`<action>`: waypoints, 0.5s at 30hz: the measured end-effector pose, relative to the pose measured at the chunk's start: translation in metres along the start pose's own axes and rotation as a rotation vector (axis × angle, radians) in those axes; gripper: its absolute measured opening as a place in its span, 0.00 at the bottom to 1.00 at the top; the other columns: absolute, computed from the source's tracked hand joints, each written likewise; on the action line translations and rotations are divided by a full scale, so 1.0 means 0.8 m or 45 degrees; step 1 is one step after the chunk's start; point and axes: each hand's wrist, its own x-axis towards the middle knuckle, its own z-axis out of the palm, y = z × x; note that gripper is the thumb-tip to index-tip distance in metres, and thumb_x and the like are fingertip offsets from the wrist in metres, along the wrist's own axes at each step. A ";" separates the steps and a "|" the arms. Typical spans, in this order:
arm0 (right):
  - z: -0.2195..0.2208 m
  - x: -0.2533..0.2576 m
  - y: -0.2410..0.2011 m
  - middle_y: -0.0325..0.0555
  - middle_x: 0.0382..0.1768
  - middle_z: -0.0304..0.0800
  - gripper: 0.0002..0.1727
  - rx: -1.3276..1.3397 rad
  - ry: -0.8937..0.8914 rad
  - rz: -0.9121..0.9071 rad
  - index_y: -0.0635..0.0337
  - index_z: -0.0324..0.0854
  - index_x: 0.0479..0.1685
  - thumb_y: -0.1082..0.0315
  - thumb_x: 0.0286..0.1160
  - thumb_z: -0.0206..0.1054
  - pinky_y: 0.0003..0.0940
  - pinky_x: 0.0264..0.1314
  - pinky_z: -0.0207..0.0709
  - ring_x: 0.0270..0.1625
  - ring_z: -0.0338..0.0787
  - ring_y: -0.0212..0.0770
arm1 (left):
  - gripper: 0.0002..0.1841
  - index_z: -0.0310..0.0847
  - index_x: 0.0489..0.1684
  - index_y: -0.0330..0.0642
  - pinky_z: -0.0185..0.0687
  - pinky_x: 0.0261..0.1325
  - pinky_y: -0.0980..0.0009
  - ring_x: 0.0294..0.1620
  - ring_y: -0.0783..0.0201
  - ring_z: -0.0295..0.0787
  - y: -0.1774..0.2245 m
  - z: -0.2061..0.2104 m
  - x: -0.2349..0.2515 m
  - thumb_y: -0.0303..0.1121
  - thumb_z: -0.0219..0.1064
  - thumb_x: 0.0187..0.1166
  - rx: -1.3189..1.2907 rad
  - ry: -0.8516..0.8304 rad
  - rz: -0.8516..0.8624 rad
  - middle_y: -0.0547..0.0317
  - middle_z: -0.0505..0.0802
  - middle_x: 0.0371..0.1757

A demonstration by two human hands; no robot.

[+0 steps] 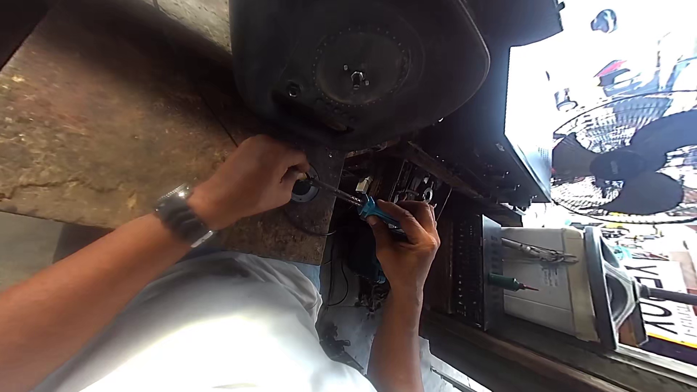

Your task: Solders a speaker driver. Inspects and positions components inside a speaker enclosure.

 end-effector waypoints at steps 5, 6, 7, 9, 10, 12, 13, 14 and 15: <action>0.001 -0.001 0.001 0.41 0.48 0.88 0.13 0.018 0.001 -0.008 0.47 0.96 0.50 0.61 0.66 0.81 0.45 0.59 0.74 0.55 0.84 0.40 | 0.09 0.93 0.43 0.49 0.85 0.40 0.59 0.35 0.64 0.90 0.000 0.000 0.000 0.32 0.64 0.80 0.002 -0.019 -0.012 0.62 0.93 0.33; 0.001 -0.001 0.001 0.41 0.48 0.88 0.13 0.019 0.000 -0.010 0.47 0.96 0.50 0.61 0.66 0.81 0.45 0.59 0.74 0.55 0.84 0.40 | 0.09 0.93 0.43 0.49 0.85 0.40 0.59 0.35 0.64 0.90 0.000 0.000 0.000 0.32 0.64 0.81 -0.002 -0.019 -0.012 0.62 0.93 0.33; 0.000 -0.001 0.001 0.41 0.48 0.88 0.13 0.020 -0.003 -0.010 0.47 0.96 0.50 0.61 0.66 0.81 0.45 0.59 0.74 0.55 0.84 0.40 | 0.09 0.93 0.43 0.50 0.85 0.40 0.59 0.35 0.64 0.90 0.000 0.000 0.000 0.33 0.64 0.81 0.000 -0.020 -0.017 0.62 0.93 0.34; 0.000 -0.001 0.001 0.41 0.49 0.88 0.13 0.020 -0.003 -0.006 0.47 0.96 0.51 0.61 0.66 0.81 0.45 0.60 0.74 0.55 0.84 0.40 | 0.09 0.93 0.43 0.49 0.85 0.40 0.58 0.35 0.63 0.90 0.001 0.000 0.000 0.32 0.64 0.80 0.006 -0.020 -0.018 0.62 0.93 0.34; 0.000 -0.001 0.001 0.41 0.49 0.88 0.13 0.021 -0.002 -0.004 0.47 0.96 0.50 0.61 0.66 0.81 0.45 0.60 0.73 0.55 0.84 0.40 | 0.09 0.93 0.43 0.49 0.85 0.41 0.58 0.35 0.63 0.90 0.000 0.000 0.000 0.32 0.64 0.80 0.009 -0.018 -0.012 0.61 0.93 0.34; 0.000 -0.002 0.001 0.41 0.49 0.88 0.13 0.025 -0.003 -0.001 0.47 0.96 0.50 0.61 0.67 0.81 0.45 0.61 0.73 0.56 0.83 0.40 | 0.09 0.93 0.43 0.49 0.85 0.41 0.57 0.36 0.63 0.90 0.000 0.000 0.000 0.32 0.64 0.80 0.013 -0.016 -0.004 0.61 0.93 0.34; 0.001 -0.002 0.001 0.41 0.49 0.88 0.13 0.027 -0.001 -0.001 0.47 0.96 0.50 0.61 0.66 0.81 0.45 0.61 0.73 0.56 0.83 0.40 | 0.09 0.93 0.43 0.49 0.85 0.41 0.58 0.36 0.63 0.90 -0.001 0.000 0.000 0.32 0.64 0.80 0.016 -0.016 -0.004 0.61 0.93 0.34; 0.001 -0.001 0.002 0.41 0.49 0.88 0.13 0.029 0.003 -0.002 0.46 0.96 0.50 0.61 0.66 0.81 0.45 0.61 0.74 0.56 0.84 0.40 | 0.09 0.93 0.43 0.49 0.85 0.41 0.58 0.36 0.63 0.90 -0.001 0.000 0.000 0.32 0.64 0.80 0.018 -0.018 -0.003 0.61 0.93 0.34; 0.001 -0.001 0.002 0.41 0.49 0.88 0.13 0.030 0.006 -0.002 0.46 0.96 0.50 0.61 0.66 0.81 0.45 0.61 0.74 0.56 0.84 0.40 | 0.09 0.93 0.43 0.49 0.85 0.42 0.58 0.36 0.63 0.90 0.000 0.000 0.000 0.32 0.64 0.80 0.019 -0.020 -0.004 0.61 0.93 0.34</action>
